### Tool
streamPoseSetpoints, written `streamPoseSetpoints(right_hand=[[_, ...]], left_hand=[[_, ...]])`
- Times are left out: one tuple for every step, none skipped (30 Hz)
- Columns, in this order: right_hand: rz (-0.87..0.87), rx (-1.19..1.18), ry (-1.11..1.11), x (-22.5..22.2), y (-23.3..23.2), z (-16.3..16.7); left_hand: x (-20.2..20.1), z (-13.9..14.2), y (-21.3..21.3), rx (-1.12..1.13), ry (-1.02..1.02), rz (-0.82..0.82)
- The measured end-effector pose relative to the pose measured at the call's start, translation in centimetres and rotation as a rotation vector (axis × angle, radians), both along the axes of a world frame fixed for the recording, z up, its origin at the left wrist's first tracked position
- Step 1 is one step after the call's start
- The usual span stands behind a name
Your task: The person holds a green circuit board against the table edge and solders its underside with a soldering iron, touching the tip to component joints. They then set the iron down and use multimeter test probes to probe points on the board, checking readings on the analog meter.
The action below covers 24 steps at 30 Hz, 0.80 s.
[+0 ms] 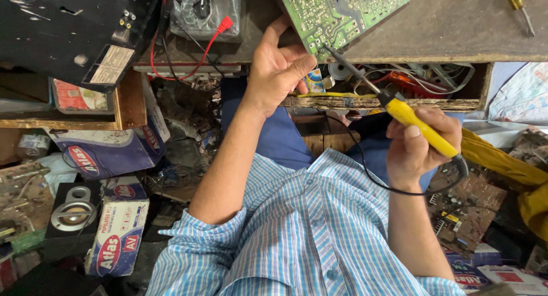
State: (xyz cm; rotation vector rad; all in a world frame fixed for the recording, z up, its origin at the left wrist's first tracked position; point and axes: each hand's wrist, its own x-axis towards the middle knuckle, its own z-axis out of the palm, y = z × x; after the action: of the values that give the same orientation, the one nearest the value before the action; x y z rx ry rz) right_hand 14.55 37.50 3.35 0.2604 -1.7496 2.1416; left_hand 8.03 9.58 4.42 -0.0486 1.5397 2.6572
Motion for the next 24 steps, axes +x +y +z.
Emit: streamPoseSetpoints(right_hand=[[-0.002,0.051,0.021,0.0,0.1,0.3],[-0.005,0.041,0.03,0.0,0.1,0.4],[-0.008,0.03,0.039,0.0,0.1,0.6],[-0.01,-0.043,0.036,-0.1,0.0,0.6],[-0.019,-0.091,0.012,-0.2,0.0,0.7],[-0.028,-0.139,-0.012,-0.3,0.1,0.6],[-0.045,-0.161,-0.057,-0.4,0.2,0.7],[-0.056,-0.179,-0.089,-0.6,0.3,0.6],[-0.066,-0.198,-0.121,-0.7,0.4,0.6],[-0.07,-0.212,-0.14,-1.0,0.4,0.4],[-0.072,-0.228,-0.161,-1.1,0.5,0.2],[-0.065,-0.235,-0.166,-1.1,0.5,0.1],[-0.059,-0.243,-0.171,-1.1,0.4,0.0],[-0.053,-0.251,-0.179,-1.1,0.4,-0.1],[-0.048,-0.258,-0.186,-1.0,0.4,-0.2],[-0.043,-0.266,-0.195,-1.0,0.3,-0.3],[-0.037,-0.273,-0.203,-1.0,0.3,-0.4],[-0.031,-0.272,-0.207,-0.9,0.2,-0.5],[-0.024,-0.272,-0.211,-0.9,0.2,-0.5],[-0.018,-0.271,-0.215,-0.9,0.1,-0.7],[-0.012,-0.291,-0.221,-1.0,0.1,-0.7],[-0.007,-0.31,-0.23,-1.2,0.2,-0.8],[-0.003,-0.329,-0.238,-1.3,0.2,-1.0],[-0.001,-0.358,-0.261,-1.4,0.3,-1.1]], left_hand=[[0.0,0.0,0.0,-0.003,-0.001,0.0],[0.0,0.0,-0.1,-0.009,-0.002,-0.001],[0.0,0.0,-0.1,-0.015,-0.003,-0.002],[0.0,0.0,-0.1,-0.02,-0.004,-0.003],[0.0,-0.1,-0.2,0.001,0.002,-0.007],[0.0,-0.1,-0.2,0.021,0.008,-0.011],[0.0,-0.2,-0.2,0.042,0.013,-0.015],[0.0,-0.2,-0.2,0.03,0.015,-0.012],[0.0,-0.2,-0.3,0.019,0.018,-0.01],[0.0,-0.2,-0.3,0.008,0.021,-0.008],[0.0,-0.2,-0.3,0.01,0.021,-0.008],[0.0,-0.2,-0.3,0.013,0.021,-0.007],[0.0,-0.2,-0.3,0.016,0.022,-0.007],[0.0,-0.1,-0.3,0.015,0.023,-0.006],[0.0,-0.1,-0.3,0.014,0.022,-0.006],[0.0,0.0,-0.3,0.013,0.023,-0.006],[0.0,0.0,-0.3,0.004,0.02,-0.003],[0.0,0.0,-0.3,-0.006,0.018,0.0],[0.0,0.0,-0.3,-0.015,0.016,0.003],[0.0,0.0,-0.3,-0.014,0.019,0.001],[0.0,0.0,-0.3,-0.013,0.021,0.0],[0.0,-0.1,-0.2,-0.011,0.021,-0.001],[0.0,-0.2,-0.1,-0.009,0.025,-0.001],[-0.1,-0.2,-0.1,-0.008,0.03,-0.001]])
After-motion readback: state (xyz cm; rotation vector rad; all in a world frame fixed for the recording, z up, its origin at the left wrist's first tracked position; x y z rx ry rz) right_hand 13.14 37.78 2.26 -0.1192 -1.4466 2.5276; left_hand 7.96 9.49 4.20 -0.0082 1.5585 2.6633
